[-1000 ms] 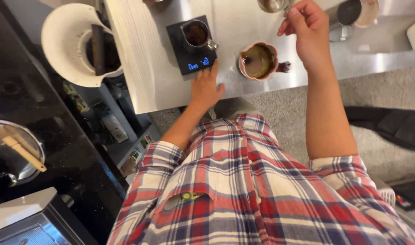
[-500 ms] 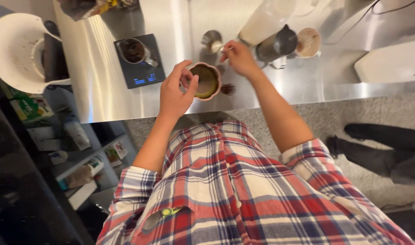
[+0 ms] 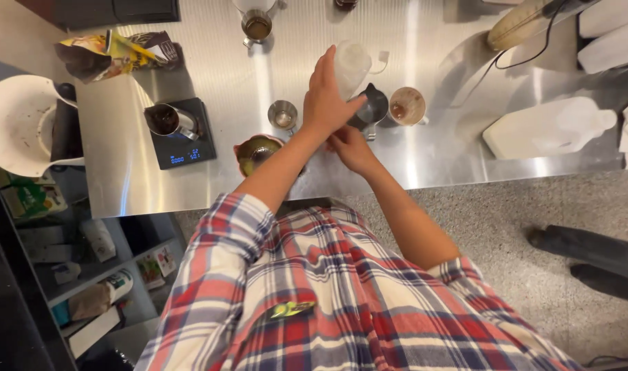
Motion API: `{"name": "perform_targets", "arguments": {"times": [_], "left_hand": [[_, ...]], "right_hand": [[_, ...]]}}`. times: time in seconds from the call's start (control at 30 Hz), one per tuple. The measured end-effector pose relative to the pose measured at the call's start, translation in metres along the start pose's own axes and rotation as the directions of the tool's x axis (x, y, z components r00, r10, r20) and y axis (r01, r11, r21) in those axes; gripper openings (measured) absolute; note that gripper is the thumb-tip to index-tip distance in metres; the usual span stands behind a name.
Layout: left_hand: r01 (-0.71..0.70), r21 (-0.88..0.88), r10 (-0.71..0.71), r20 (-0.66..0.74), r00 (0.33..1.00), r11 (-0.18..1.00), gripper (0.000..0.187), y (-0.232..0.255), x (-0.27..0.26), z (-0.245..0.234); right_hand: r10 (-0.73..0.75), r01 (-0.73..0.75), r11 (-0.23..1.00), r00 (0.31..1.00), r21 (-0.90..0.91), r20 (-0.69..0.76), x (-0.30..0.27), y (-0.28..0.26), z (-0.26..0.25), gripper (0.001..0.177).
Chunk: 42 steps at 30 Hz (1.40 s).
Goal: The person scoops a dark powder into a metal pitcher on a scale, adds liquid, and froths the mixture with a handheld frother. They then pour milk into a glass, add ice, and combine the frothed mixture with the milk and ice.
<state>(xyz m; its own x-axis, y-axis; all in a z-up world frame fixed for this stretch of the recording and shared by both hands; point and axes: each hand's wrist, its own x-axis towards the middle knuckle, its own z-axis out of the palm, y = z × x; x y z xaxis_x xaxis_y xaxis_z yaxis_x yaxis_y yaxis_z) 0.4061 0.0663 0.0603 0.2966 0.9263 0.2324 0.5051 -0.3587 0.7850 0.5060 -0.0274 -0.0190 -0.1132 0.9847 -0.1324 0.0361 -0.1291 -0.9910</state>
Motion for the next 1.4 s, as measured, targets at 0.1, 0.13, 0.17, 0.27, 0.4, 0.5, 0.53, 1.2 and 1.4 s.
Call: {"name": "perform_targets", "arguments": {"times": [0.1, 0.13, 0.17, 0.27, 0.4, 0.5, 0.53, 1.2, 1.4], "left_hand": [[0.062, 0.023, -0.06, -0.063, 0.996, 0.998, 0.095, -0.03, 0.018, 0.03], [0.081, 0.023, -0.079, -0.075, 0.994, 0.996, 0.095, -0.024, 0.02, 0.028], [0.052, 0.01, -0.05, -0.132, 0.99, 0.999, 0.092, -0.023, 0.02, 0.02], [-0.01, -0.032, 0.002, -0.238, 0.971, 0.999, 0.087, 0.02, 0.022, -0.044], [0.031, 0.002, -0.029, -0.242, 0.97, 1.0, 0.076, 0.064, 0.011, -0.128], [0.011, -0.241, -0.076, -0.262, 0.962, 0.97, 0.073, 0.081, -0.019, -0.177], [0.015, -0.24, -0.082, -0.274, 0.958, 0.971, 0.073, 0.066, -0.023, -0.185], [-0.024, 0.209, 0.04, -0.072, 0.997, 0.978, 0.035, -0.142, -0.117, -0.358], [0.007, 0.265, 0.014, -0.077, 0.997, 0.964, 0.028, -0.161, -0.107, -0.348]], "right_hand": [[0.017, -0.012, 0.998, 0.996, 0.058, -0.093, -0.021, -0.01, -0.017, 0.017], [0.026, -0.022, 0.998, 0.997, 0.054, -0.073, -0.028, -0.015, -0.024, 0.017], [-0.116, 0.113, 0.993, 0.972, -0.028, -0.204, -0.032, -0.019, -0.025, 0.016], [-0.377, 0.274, 0.909, 0.86, -0.314, -0.342, -0.033, -0.056, -0.02, 0.035], [-0.734, 0.407, 0.5, 0.667, -0.764, -0.125, -0.02, -0.151, 0.007, 0.1], [-0.824, 0.489, 0.372, 0.566, -0.789, -0.037, 0.015, -0.185, 0.049, 0.104], [-0.825, 0.5, 0.368, 0.565, -0.784, -0.026, 0.03, -0.184, 0.057, 0.104], [-0.37, 0.443, -0.53, 0.647, -0.723, 0.667, 0.137, -0.203, 0.178, 0.04], [-0.382, 0.401, -0.616, 0.601, -0.678, 0.702, 0.131, -0.226, 0.204, 0.037]]}}
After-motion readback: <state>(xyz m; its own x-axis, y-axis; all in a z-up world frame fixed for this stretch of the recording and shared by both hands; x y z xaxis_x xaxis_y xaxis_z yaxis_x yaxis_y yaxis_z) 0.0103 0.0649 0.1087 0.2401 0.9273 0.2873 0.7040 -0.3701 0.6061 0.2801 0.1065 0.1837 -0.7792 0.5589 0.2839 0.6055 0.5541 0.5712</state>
